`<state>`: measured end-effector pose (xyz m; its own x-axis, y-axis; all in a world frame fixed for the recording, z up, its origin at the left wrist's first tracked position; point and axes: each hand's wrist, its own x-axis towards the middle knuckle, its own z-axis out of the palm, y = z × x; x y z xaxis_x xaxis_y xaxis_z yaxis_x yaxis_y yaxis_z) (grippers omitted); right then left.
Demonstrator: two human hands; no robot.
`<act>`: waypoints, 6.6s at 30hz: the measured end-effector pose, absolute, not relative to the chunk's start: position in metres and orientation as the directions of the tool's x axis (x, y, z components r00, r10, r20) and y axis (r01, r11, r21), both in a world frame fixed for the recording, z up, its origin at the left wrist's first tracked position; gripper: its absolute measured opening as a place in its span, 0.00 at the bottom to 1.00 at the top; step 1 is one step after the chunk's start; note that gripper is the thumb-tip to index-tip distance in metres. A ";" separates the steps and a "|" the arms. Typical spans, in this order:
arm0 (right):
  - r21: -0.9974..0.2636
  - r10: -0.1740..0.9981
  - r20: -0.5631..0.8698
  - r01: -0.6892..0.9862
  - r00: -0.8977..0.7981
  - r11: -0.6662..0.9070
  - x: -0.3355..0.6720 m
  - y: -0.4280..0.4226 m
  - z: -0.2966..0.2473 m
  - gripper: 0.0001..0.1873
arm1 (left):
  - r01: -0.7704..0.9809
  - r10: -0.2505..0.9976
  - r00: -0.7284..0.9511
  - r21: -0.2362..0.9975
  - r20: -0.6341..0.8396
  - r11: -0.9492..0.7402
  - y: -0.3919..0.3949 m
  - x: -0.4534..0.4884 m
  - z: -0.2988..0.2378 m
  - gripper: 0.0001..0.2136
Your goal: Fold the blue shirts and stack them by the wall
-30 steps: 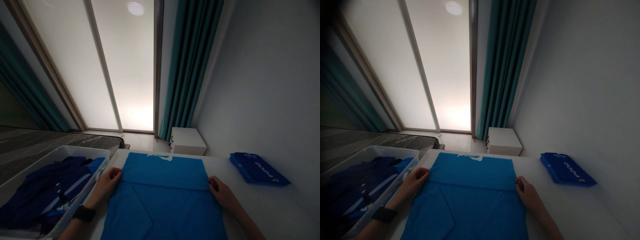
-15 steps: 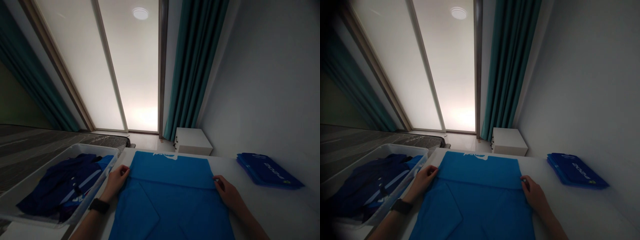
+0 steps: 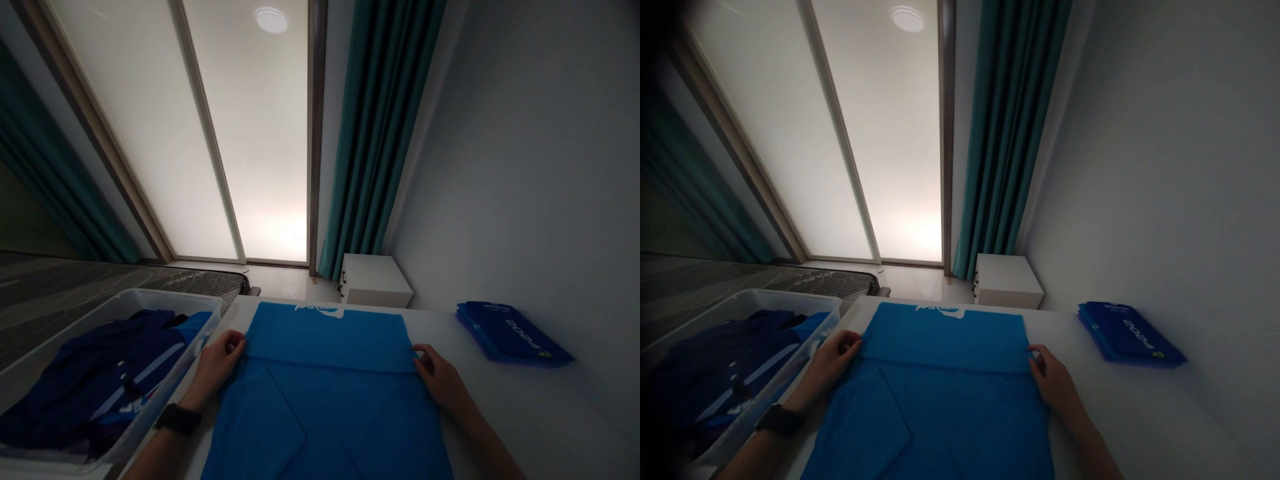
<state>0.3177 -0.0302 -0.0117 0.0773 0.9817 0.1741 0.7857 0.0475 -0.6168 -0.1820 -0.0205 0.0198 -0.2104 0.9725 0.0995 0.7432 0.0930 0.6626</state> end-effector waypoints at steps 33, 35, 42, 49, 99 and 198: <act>-0.524 0.988 0.140 0.851 0.063 0.020 0.320 -0.030 -0.014 0.22 | 0.757 0.974 -0.198 0.648 0.112 0.079 -0.015 -0.187 0.015 0.20; -0.499 0.987 0.152 0.866 0.045 0.037 0.321 -0.030 -0.015 0.21 | 0.761 0.972 -0.202 0.644 0.121 0.078 -0.015 -0.187 0.013 0.19; -0.419 0.942 0.335 0.890 -0.030 0.177 0.297 -0.034 -0.005 0.18 | 0.772 0.972 -0.193 0.632 0.132 0.068 -0.016 -0.185 0.012 0.18; -0.481 0.895 0.146 0.760 -0.422 0.437 0.197 -0.043 0.030 0.13 | 0.738 0.973 -0.182 0.673 0.140 0.041 -0.020 -0.183 0.016 0.15; -0.220 0.527 -0.135 0.544 -0.839 0.810 -0.051 0.160 0.062 0.12 | 0.656 0.973 -0.182 0.755 0.140 0.014 -0.027 -0.180 0.016 0.07; -0.208 0.421 0.184 0.384 -0.888 0.900 -0.005 0.006 0.031 0.13 | 0.757 0.970 -0.239 0.633 0.034 0.164 0.048 -0.179 0.029 0.11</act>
<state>-0.0046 0.0060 0.0307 -0.8881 0.4212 0.1839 0.3837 0.8997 -0.2079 -0.1789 0.0478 0.0286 -0.2389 0.9704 0.0344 0.7566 0.1638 0.6330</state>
